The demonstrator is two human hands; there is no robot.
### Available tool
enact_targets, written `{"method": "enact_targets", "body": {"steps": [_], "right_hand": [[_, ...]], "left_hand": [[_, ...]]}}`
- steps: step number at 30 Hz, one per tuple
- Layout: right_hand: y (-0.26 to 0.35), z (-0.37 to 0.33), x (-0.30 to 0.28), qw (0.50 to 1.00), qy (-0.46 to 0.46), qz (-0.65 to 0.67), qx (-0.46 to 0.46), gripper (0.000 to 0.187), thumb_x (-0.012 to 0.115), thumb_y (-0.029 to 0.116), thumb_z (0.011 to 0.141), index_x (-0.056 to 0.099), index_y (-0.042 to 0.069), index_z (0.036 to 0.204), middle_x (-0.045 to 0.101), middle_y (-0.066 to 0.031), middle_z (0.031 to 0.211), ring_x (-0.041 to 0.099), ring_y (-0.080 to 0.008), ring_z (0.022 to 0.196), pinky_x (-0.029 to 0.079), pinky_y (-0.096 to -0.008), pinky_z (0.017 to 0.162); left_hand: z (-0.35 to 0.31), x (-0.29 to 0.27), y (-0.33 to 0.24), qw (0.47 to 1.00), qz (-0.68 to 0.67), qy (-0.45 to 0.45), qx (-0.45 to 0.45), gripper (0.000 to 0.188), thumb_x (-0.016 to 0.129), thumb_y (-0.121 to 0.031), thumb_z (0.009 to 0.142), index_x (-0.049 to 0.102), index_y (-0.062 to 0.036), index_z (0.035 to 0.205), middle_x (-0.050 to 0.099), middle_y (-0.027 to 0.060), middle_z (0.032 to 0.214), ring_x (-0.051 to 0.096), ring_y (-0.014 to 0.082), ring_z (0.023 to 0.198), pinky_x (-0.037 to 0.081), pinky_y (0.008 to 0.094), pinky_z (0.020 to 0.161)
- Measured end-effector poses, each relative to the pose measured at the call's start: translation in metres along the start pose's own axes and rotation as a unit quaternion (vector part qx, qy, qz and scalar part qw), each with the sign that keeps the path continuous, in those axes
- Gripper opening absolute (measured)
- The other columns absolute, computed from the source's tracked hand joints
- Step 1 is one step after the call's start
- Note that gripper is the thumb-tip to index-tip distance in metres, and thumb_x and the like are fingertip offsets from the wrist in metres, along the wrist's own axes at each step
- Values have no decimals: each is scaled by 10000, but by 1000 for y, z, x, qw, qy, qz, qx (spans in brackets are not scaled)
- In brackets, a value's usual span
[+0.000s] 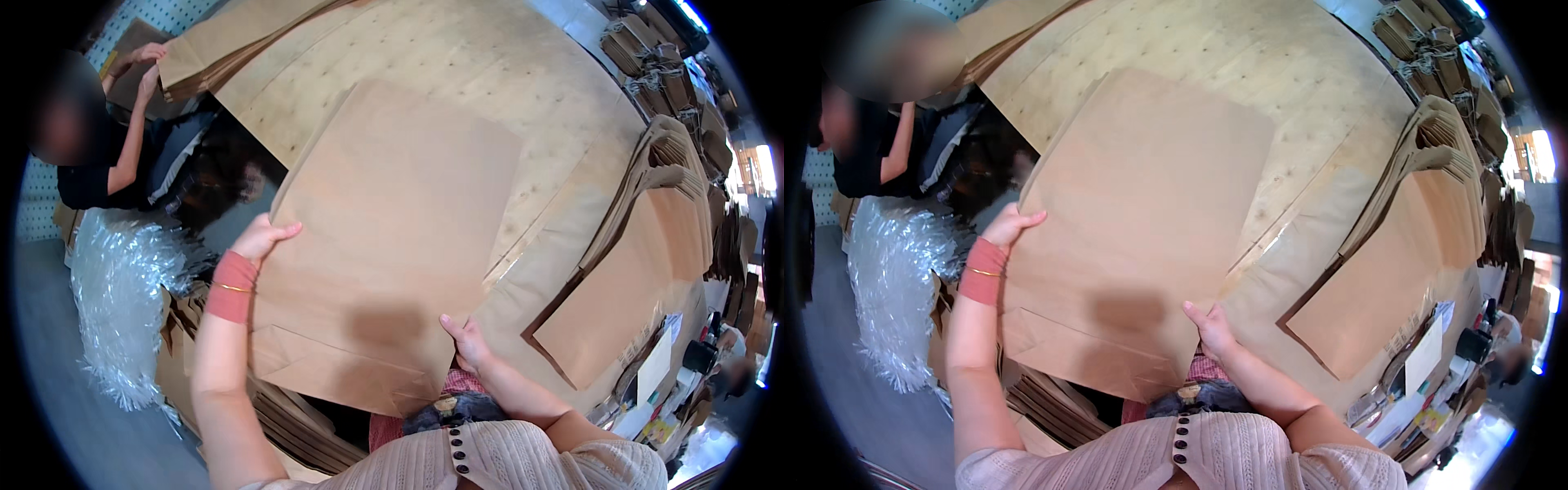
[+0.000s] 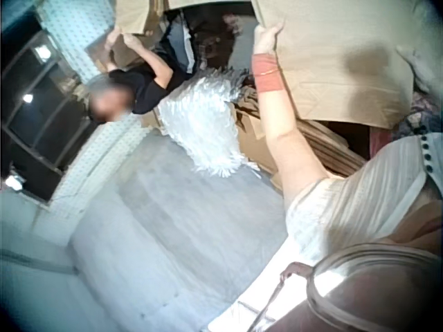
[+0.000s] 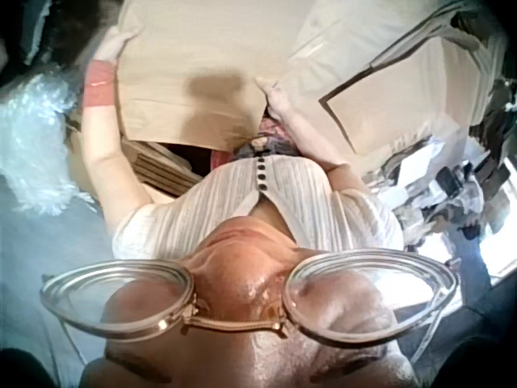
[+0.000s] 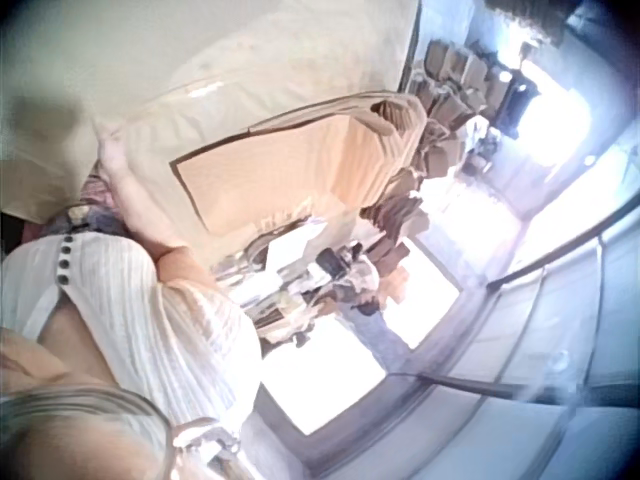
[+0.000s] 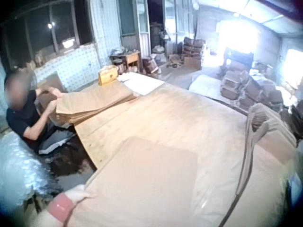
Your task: The person stacks flat brown paper sheets on a workbench and secures them with white string. They use a brush to apply adhesive to the paper edges before wrapping the string around the stack to hold it together.
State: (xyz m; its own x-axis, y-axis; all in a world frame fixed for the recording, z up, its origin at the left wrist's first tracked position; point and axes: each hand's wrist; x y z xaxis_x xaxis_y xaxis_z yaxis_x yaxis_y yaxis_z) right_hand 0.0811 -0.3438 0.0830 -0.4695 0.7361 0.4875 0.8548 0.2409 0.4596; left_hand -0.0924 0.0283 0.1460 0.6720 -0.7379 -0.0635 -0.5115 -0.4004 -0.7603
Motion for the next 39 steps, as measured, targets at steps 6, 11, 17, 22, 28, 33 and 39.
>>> {"method": "enact_targets", "body": {"steps": [6, 11, 17, 22, 28, 33, 39], "right_hand": [[157, -12, 25, 946, -49, -248, -201, 324, 650, 80, 826, 556, -30, 1116, 654, -126, 954, 630, -191, 832, 527, -327, 754], [325, -61, 89, 733, 24, -608, -304, 410, 695, 184, 746, 568, -48, 1060, 665, -133, 802, 635, -199, 745, 487, -351, 659], [350, -148, 153, 367, -4, -833, -413, 415, 713, 201, 718, 506, 12, 1023, 581, -199, 664, 591, -386, 703, 449, -456, 605], [313, -126, 102, 341, -103, -886, -298, 592, 715, 215, 724, 431, 80, 1227, 621, -180, 719, 624, -354, 730, 478, -438, 630], [300, -120, 77, 380, -119, -861, -317, 726, 759, 268, 688, 397, 79, 1289, 648, -156, 804, 630, -345, 780, 494, -416, 672], [297, -124, 66, 409, -112, -824, -375, 746, 768, 262, 667, 399, 98, 1294, 645, -161, 801, 621, -352, 816, 480, -442, 708], [316, -133, 38, 370, -140, -856, -333, 306, 746, 248, 640, 550, 47, 762, 611, -162, 697, 601, -367, 729, 464, -451, 639]], "left_hand": [[-9, 11, -17, 991, -111, -38, 68, 354, 654, -177, 844, 574, 14, 1131, 642, 102, 1052, 630, 194, 922, 510, 343, 828], [-1, 156, 69, 856, -505, 100, 34, 600, 569, -436, 881, 418, -92, 1348, 492, 92, 1330, 458, 266, 1224, 360, 446, 1032], [43, 300, 101, 753, -644, 132, 13, 696, 671, -468, 795, 416, -119, 1340, 466, 106, 1349, 435, 306, 1239, 358, 487, 1027], [62, 278, 110, 978, -210, 4, 13, 751, 777, -326, 728, 406, 13, 1286, 488, 178, 1282, 466, 285, 1198, 389, 446, 1005], [-56, 188, -57, 655, 229, -454, 559, 1081, 855, -280, 547, 241, -43, 1404, 262, 267, 1368, 286, 443, 1248, 267, 510, 1047], [-76, 167, -200, 643, 661, -104, 374, 520, 756, -198, 650, 557, -115, 1123, 634, 157, 936, 606, 326, 927, 478, 447, 779], [-43, 142, -233, 588, 729, -47, 347, 177, 741, -119, 630, 601, -62, 722, 640, 149, 760, 625, 336, 794, 497, 418, 658]]}}
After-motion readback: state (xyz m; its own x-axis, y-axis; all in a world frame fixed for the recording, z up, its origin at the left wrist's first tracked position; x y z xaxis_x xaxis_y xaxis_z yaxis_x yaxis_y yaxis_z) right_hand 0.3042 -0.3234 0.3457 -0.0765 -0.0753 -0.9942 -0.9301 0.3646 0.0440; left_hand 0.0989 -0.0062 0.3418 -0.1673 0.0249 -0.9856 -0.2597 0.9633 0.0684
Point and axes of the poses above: each hand's wrist, its own z-axis towards the middle knuckle, its own x-axis out of the palm, y = z × x
